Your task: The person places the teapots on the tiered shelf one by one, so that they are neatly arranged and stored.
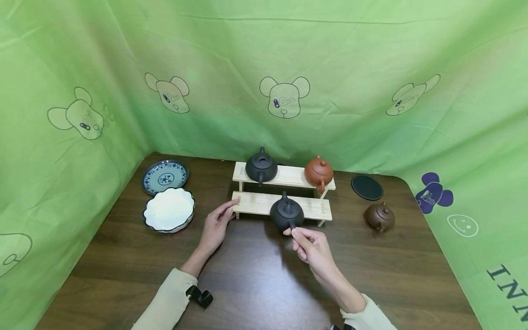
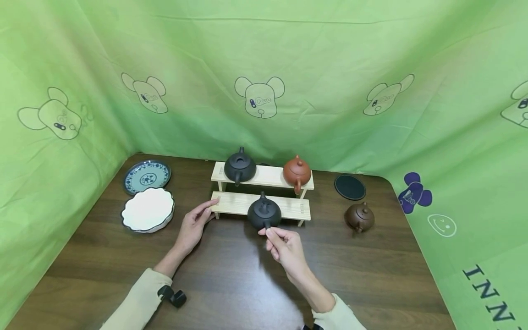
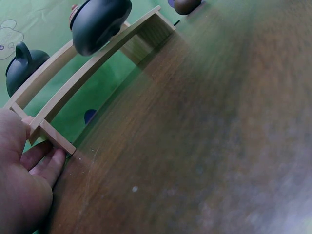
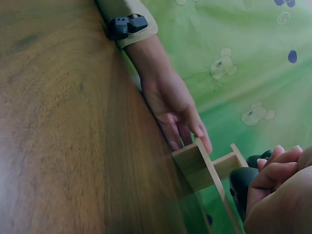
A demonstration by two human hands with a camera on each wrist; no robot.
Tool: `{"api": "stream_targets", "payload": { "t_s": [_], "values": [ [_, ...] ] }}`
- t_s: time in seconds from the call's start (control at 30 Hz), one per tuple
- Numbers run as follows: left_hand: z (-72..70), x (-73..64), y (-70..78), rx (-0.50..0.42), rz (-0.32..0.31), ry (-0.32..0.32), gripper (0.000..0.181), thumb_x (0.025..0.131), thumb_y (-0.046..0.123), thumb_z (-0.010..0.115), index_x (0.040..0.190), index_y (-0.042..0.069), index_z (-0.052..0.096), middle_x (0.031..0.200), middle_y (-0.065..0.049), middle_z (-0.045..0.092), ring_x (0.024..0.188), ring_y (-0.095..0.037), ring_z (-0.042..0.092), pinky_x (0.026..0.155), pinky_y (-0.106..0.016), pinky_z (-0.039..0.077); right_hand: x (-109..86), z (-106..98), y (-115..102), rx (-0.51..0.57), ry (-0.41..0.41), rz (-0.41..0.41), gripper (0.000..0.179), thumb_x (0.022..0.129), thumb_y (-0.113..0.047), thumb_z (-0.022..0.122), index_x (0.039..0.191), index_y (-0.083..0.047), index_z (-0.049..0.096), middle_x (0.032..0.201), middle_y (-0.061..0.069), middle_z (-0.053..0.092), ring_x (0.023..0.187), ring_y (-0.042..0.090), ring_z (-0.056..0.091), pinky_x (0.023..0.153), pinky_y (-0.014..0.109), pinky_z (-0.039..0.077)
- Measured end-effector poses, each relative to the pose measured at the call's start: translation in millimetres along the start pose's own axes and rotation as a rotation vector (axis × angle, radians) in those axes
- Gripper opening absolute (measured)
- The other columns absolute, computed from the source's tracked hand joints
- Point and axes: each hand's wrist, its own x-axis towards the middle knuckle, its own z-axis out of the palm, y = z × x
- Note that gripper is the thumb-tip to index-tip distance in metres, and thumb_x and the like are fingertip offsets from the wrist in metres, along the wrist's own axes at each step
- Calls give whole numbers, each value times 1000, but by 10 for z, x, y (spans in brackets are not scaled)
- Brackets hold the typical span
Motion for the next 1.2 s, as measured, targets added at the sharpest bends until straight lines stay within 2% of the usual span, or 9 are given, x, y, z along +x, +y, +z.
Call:
{"api": "stream_targets", "payload": {
  "t_s": [0.5, 0.83, 1.2],
  "values": [
    [-6, -5, 12, 6, -5, -1, 33, 116, 6, 57, 145, -1, 71, 154, -15, 66, 141, -21, 62, 112, -28, 58, 226, 269, 77, 67, 7, 19, 35, 114, -11, 60, 124, 21, 68, 71, -5, 56, 52, 3, 40, 45, 14, 27],
    [3, -5, 23, 0, -14, 1, 33, 116, 6, 57, 145, -1, 71, 154, -14, 67, 139, -18, 63, 113, -31, 58, 363, 437, 113, 86, 19, -21, 31, 114, -9, 60, 120, 19, 71, 69, -5, 56, 50, 2, 41, 42, 13, 28],
    [9, -3, 30, 0, -30, 10, 32, 116, 4, 57, 144, 0, 72, 154, -13, 67, 140, -20, 62, 113, -30, 57, 482, 582, 150, 100, 30, -43, 34, 114, -12, 62, 120, 20, 72, 70, -5, 58, 51, 2, 41, 44, 13, 29]
  ]
}}
